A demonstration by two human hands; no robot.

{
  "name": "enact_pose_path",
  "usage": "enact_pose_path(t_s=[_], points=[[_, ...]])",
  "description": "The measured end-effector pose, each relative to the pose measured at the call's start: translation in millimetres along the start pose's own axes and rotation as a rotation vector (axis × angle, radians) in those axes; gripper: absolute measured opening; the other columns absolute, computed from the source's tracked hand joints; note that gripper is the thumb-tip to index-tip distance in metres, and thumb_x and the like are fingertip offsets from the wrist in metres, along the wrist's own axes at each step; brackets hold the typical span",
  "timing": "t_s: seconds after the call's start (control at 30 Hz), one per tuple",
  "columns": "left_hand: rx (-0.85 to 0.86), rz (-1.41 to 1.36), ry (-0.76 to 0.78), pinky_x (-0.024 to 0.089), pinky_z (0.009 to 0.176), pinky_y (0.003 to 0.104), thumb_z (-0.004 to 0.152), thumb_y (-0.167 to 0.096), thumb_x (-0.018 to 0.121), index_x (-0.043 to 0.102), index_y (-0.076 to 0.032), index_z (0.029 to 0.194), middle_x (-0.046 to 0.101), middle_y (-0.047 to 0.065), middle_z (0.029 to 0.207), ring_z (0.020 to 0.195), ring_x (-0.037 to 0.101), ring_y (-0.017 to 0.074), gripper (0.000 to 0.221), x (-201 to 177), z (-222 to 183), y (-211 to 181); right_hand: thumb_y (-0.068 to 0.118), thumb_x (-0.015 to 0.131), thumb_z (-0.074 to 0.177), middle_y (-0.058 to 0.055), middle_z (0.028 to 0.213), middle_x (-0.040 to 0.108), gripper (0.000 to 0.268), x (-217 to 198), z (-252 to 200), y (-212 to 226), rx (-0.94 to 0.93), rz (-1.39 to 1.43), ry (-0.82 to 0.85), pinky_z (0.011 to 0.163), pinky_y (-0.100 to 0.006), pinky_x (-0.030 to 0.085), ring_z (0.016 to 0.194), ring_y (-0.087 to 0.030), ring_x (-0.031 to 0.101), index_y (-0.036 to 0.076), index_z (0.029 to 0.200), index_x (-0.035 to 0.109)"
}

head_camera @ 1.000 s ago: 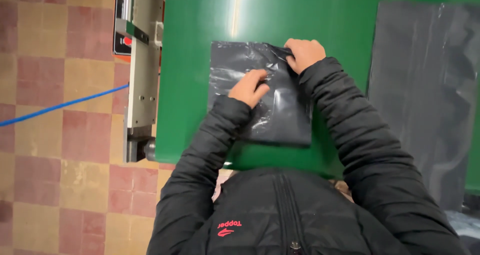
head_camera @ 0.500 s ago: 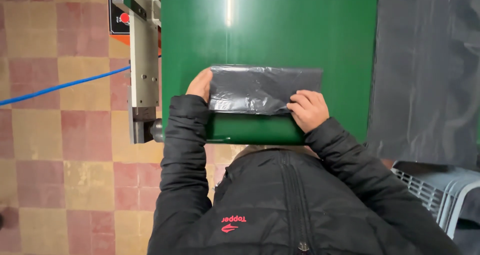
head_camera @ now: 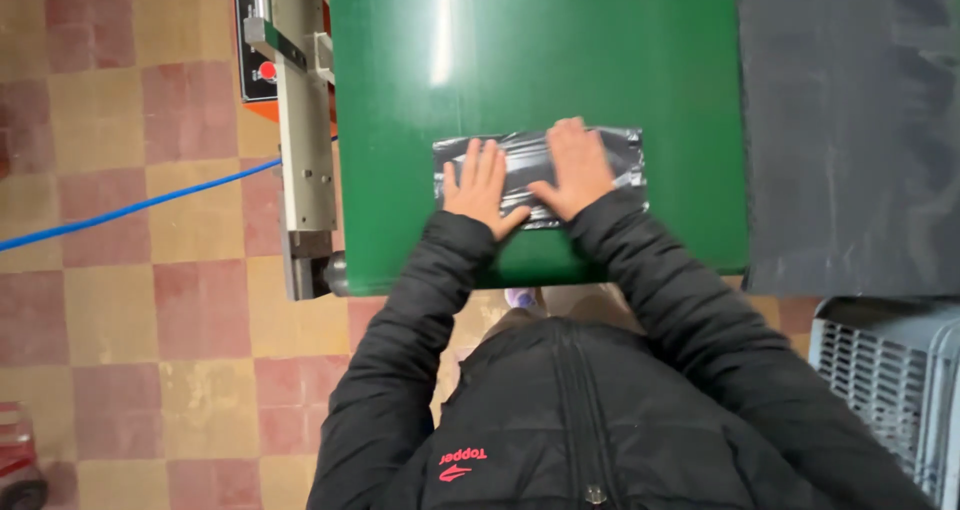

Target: The recorder folds black plastic bags on a green conveyor belt and places them into a storage crate.

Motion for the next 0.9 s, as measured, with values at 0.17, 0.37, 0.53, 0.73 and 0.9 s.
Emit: enact_pose_path(t_s=[0.17,0.37,0.53,0.73,0.9], points=[[0.121,-0.026,0.059,0.022,0.115,0.064,0.074,-0.062,0.075,0.039,0.001,0.151,0.029,0.018,0.162,0.152,0.019,0.0351,0.106,-12,-46,52,0.052,0.069,0.089,-0.030,0.163,0.031,0.097,-32,-35,-50,0.038,-0.146,-0.095,0.124,-0.060,0.017,0.154,-0.046,0.023,-0.009,0.156,0.035],[0.513,0.147,0.027,0.053,0.093,0.044,0.096,-0.033,0.073,0.072,-0.013,0.104,0.070,0.006,0.115,0.113,0.067,0.0280,0.022,-10,-56,5,0.030,0.077,0.072,-0.028,0.148,0.046,0.083,-24,-63,79,-0.266,0.082,0.113,0.118,-0.055,0.030,0.141,-0.046,0.041,-0.006,0.141,0.047],[0.415,-0.514,0.536,0.055,0.071,0.041,0.088,-0.034,0.071,0.077,-0.009,0.087,0.072,0.015,0.079,0.076,0.071,0.0329,0.026,14,-21,-36,-0.001,0.064,0.082,-0.016,0.145,0.066,0.053,32,-124,70,-0.392,0.498,0.234,0.114,-0.050,0.038,0.135,-0.034,0.058,0.009,0.134,0.066],[-0.393,-1.645,1.024,0.060,0.075,0.032,0.085,-0.075,0.036,0.074,-0.005,0.079,0.084,0.006,0.090,0.083,0.078,0.0179,0.079,137,32,14,0.007,0.052,0.109,-0.016,0.130,0.068,0.031,76,-133,-68,0.309,1.303,-0.252,0.105,-0.038,0.048,0.119,-0.022,0.063,-0.004,0.137,0.059],[0.022,-0.402,-0.040,0.051,0.071,0.049,0.102,-0.045,0.060,0.061,-0.006,0.089,0.070,0.019,0.085,0.080,0.067,0.0405,0.041,70,43,3,0.019,0.054,0.097,-0.010,0.118,0.073,0.033,71,-120,-69,0.944,1.934,0.005,0.090,-0.043,0.061,0.107,-0.028,0.072,0.006,0.127,0.058]])
Point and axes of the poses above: each hand's wrist, its own z-axis towards the middle knuckle, its own x-axis out of the palm, y = z × x, the point moved 8 cm from there along z, towards the middle knuckle
